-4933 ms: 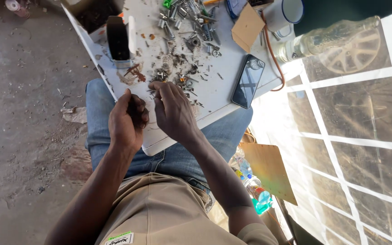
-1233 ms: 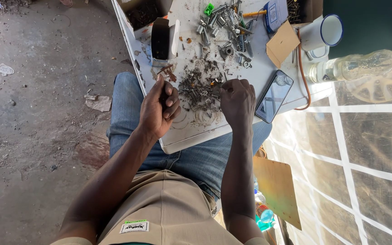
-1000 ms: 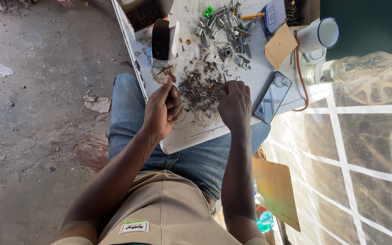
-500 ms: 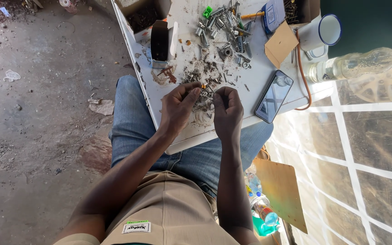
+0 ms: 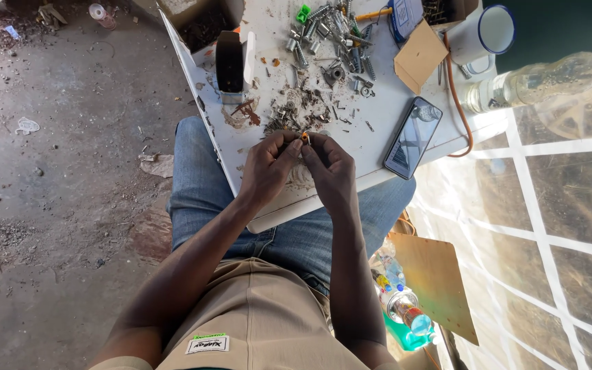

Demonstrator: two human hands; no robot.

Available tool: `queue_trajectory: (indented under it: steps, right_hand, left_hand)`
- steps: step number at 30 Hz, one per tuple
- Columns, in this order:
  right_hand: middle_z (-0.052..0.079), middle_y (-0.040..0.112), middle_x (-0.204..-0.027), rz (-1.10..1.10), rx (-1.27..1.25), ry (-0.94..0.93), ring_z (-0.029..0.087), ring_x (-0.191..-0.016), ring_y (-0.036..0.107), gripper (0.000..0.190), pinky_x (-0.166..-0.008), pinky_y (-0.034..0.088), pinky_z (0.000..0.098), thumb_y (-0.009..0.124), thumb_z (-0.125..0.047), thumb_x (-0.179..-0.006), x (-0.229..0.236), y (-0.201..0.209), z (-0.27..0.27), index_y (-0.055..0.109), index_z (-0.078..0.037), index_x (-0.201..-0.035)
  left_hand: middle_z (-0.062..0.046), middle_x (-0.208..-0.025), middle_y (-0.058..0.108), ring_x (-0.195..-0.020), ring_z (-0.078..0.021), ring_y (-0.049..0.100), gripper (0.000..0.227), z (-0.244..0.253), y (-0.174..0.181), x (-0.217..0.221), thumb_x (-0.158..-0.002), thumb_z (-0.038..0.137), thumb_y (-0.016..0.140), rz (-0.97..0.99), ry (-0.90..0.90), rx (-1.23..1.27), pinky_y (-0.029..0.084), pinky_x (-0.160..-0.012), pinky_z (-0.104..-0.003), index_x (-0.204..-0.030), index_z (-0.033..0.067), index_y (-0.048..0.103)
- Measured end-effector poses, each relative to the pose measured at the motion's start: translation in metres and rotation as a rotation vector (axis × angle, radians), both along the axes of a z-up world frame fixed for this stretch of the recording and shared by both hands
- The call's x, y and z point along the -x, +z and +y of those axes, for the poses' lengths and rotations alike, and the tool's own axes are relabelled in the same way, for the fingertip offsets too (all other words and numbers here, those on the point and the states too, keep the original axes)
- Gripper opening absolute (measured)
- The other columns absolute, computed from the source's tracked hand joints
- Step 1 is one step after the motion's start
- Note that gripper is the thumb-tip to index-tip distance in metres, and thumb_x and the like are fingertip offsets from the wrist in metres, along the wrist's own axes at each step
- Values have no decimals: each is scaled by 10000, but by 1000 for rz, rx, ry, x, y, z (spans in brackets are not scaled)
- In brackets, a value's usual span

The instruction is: Sorting through a pile of small metal hardware components on a table

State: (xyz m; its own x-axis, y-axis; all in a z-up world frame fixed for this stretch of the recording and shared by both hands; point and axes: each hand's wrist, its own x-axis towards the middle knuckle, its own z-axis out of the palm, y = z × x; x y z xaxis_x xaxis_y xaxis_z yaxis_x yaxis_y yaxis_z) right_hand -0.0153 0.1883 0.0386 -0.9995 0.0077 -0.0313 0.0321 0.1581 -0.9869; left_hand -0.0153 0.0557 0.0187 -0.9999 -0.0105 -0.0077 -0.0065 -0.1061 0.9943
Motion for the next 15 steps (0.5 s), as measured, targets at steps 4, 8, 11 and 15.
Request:
queue_trajectory:
  steps: [4,8,11,15]
  right_hand:
    - [171,747,-891,10,-84,-38,123,-882,614,235,-756,568,375,677,-189,-1038,-2,-5,3,744,-25,-1191]
    - [88,671,-714,27,-91,-98,88,-737,563,205,-644,520,287,627,-168,-1054,-4,-11,7,766,-52,-1147]
    - [83,648,-679,31,-53,-102,79,-684,534,198,-601,487,267,615,-154,-1054,-4,-10,9,765,-45,-1123]
    - [81,635,-662,32,-21,-107,75,-675,522,200,-598,462,249,613,-153,-1055,-4,-4,7,767,-35,-1100]
  left_hand:
    - [-84,-582,526,-562,-90,399,211,0,-4,-1,-1100,179,593,-4,-27,12,355,-545,-271,-1097,29,741]
    - [-97,-578,532,-566,-97,406,209,-1,-9,-1,-1101,165,577,3,-28,15,350,-552,-282,-1120,28,734]
    - [-83,-577,527,-559,-102,405,217,0,-15,0,-1104,168,562,-13,-9,9,344,-548,-284,-1133,33,729]
    - [-59,-631,566,-612,-70,433,217,3,9,-2,-1087,157,586,-55,69,-31,350,-572,-258,-1187,2,701]
